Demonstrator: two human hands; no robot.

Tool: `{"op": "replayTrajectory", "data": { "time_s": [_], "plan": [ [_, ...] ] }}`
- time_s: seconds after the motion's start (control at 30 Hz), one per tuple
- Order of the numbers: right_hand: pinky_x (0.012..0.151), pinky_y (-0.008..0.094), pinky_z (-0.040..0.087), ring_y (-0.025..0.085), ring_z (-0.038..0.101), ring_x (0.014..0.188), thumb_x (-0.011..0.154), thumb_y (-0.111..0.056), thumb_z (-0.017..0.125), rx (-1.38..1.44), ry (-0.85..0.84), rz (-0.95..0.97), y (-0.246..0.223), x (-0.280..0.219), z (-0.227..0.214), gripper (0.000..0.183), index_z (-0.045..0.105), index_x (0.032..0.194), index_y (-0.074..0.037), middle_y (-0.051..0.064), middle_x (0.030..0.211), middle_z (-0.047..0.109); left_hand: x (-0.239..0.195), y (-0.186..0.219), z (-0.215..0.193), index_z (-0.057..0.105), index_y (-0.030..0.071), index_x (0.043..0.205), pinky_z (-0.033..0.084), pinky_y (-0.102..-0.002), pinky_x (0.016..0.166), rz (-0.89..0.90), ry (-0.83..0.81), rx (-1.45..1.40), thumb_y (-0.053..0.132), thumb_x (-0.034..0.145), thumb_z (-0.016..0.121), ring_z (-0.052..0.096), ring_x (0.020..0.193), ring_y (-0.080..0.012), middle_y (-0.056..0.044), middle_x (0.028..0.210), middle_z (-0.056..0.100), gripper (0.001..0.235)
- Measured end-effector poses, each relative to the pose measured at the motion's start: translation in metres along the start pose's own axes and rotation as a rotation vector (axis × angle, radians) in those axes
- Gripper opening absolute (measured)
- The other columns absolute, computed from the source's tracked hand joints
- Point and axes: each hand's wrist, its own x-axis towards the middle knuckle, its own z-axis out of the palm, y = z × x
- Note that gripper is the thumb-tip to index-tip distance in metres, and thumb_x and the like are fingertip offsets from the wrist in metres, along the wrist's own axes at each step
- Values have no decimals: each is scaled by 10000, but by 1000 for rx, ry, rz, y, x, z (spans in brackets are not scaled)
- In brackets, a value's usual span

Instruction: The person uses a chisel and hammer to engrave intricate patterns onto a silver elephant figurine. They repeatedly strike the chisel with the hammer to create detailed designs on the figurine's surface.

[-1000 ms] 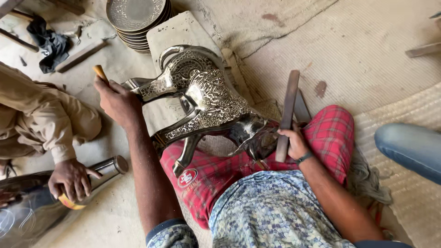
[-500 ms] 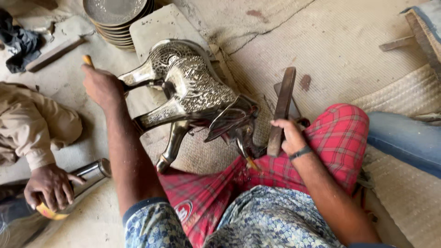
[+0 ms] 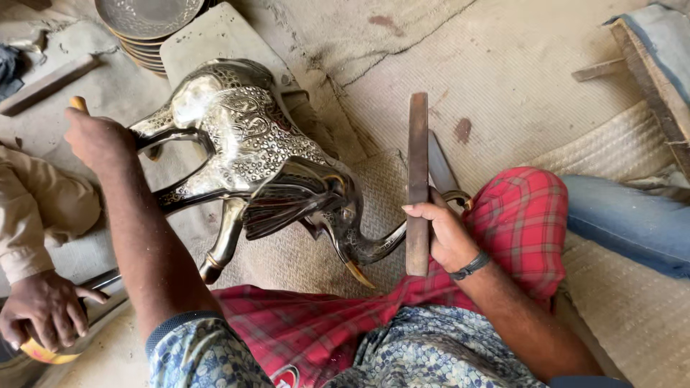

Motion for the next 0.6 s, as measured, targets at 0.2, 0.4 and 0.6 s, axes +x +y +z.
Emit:
{"op": "replayTrajectory", "data": {
  "time_s": [0.2,0.4,0.6],
  "plan": [
    [777,327,480,177,566,901,796,-15,669,-79,24,-89,18,35,-30,396,602,1183,-66,26,983,601,-17,24,-3,573,71,1311,555,-581,692,46,137,-62,217,1060,373,686,854,-478,-278,991,696,353],
    [783,352,516,201,618,884,794,-71,664,-8,188,3,68,76,-77,231,648,1024,-64,41,936,651,-91,114,-17,556,30,1152,503,-607,672,193,102,-202,176,1071,418,675,817,-479,-245,907,709,216],
    [774,356,523,191,607,873,737,-25,644,-164,222,-179,87,97,-96,321,652,1037,-137,31,929,640,-137,104,-60,534,1,1227,481,-585,611,269,250,-222,134,1088,499,664,760,-456,-243,887,699,196]
  ]
}}
